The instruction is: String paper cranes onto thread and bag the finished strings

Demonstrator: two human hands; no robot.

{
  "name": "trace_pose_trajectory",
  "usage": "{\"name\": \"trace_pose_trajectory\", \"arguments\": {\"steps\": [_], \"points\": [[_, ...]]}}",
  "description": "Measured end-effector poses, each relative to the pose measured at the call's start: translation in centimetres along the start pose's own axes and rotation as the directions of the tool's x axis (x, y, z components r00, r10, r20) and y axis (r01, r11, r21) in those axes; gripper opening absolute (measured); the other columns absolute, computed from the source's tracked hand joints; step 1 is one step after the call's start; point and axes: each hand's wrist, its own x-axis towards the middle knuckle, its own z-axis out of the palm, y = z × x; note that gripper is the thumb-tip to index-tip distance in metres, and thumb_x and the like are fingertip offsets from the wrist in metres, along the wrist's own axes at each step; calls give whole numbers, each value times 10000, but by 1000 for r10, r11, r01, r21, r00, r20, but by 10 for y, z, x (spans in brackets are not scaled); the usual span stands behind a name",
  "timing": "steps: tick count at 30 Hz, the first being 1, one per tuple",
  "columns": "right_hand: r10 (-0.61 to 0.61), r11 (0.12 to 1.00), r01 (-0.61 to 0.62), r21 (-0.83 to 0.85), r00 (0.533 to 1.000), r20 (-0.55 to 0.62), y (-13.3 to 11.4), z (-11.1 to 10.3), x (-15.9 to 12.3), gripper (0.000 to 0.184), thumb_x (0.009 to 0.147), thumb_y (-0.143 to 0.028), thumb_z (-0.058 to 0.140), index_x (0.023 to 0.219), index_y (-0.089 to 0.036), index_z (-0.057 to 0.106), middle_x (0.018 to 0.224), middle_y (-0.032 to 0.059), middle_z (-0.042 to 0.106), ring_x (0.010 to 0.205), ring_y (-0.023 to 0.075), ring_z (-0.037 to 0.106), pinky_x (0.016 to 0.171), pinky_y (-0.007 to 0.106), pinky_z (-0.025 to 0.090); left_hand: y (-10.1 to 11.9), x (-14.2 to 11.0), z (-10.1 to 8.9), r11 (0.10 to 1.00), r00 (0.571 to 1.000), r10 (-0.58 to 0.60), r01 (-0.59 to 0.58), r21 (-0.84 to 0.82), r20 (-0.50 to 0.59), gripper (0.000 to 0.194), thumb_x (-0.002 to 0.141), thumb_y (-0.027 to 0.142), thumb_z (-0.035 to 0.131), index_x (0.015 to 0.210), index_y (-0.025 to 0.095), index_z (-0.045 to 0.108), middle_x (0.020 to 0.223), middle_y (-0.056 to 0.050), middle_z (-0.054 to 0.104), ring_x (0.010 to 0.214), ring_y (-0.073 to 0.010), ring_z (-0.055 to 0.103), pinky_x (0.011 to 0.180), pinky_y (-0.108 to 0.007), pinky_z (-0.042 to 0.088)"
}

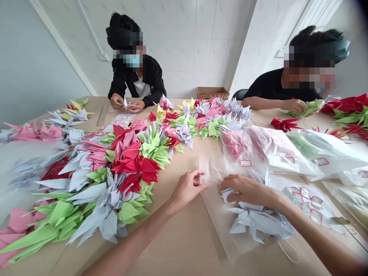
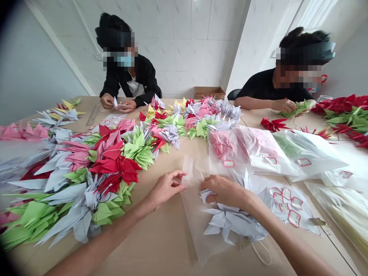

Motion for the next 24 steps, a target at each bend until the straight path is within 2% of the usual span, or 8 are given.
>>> {"name": "trace_pose_trajectory", "arguments": {"steps": [3,7,9,12,16,19,22,24], "points": [[9,1000,-9,25,1000,-4,4,5,-5,239,833,-272,521,1046,-206,606,1013,62,622,980,221,553,845,336,407,3,-4,11,994,998,35,-30,106,-50,394,719,247,645,1103,175,595,1001,-72,575,747,-147,602,757,-281,477],[42,995,-39,90,999,-28,5,2,-19,261,848,-315,489,1058,-211,604,1080,56,617,1072,225,519,920,344,375,9,-4,20,936,968,92,-4,351,-234,604,710,197,663,1274,186,447,1084,-121,558,856,-222,604,706,-302,464],[68,991,-64,114,997,-26,5,-2,-28,264,847,-334,488,1051,-213,605,1107,56,606,1092,223,508,926,339,376,9,1,20,940,959,80,18,340,-271,565,720,153,642,1252,189,456,976,-94,611,806,-217,619,661,-281,451],[128,982,-127,139,992,1,7,-5,-38,252,835,-335,492,1023,-225,619,1087,49,613,1059,222,528,906,343,398,5,10,12,964,952,72,10,264,-297,343,745,124,594,1081,178,549,744,-23,635,703,-184,618,640,-255,434],[185,972,-188,141,982,33,16,2,-42,273,796,-314,519,1030,-234,635,1073,44,629,1052,228,544,933,370,404,2,10,-10,989,928,79,-28,143,-363,90,795,188,537,865,153,582,741,-26,643,689,-154,612,629,-231,444],[172,973,-174,153,985,30,21,9,-39,303,762,-275,532,1045,-253,636,1107,35,626,1078,233,540,957,382,403,5,3,-35,995,933,100,-95,33,-345,177,833,287,498,855,153,611,768,-26,668,721,-145,634,642,-220,474],[192,970,-195,148,981,36,22,12,-36,321,723,-216,533,1022,-230,651,1097,50,635,1067,246,552,949,387,418,19,-4,-74,937,942,32,-145,-318,-335,253,812,332,530,954,143,621,828,-38,685,740,-152,652,691,-256,504],[198,971,-199,134,980,24,21,12,-35,336,717,-209,535,1031,-210,652,1097,61,640,1068,249,554,954,383,419,36,-8,-108,868,922,3,-195,-457,-388,229,755,321,601,909,153,622,849,-21,678,728,-142,650,730,-279,507]]}}
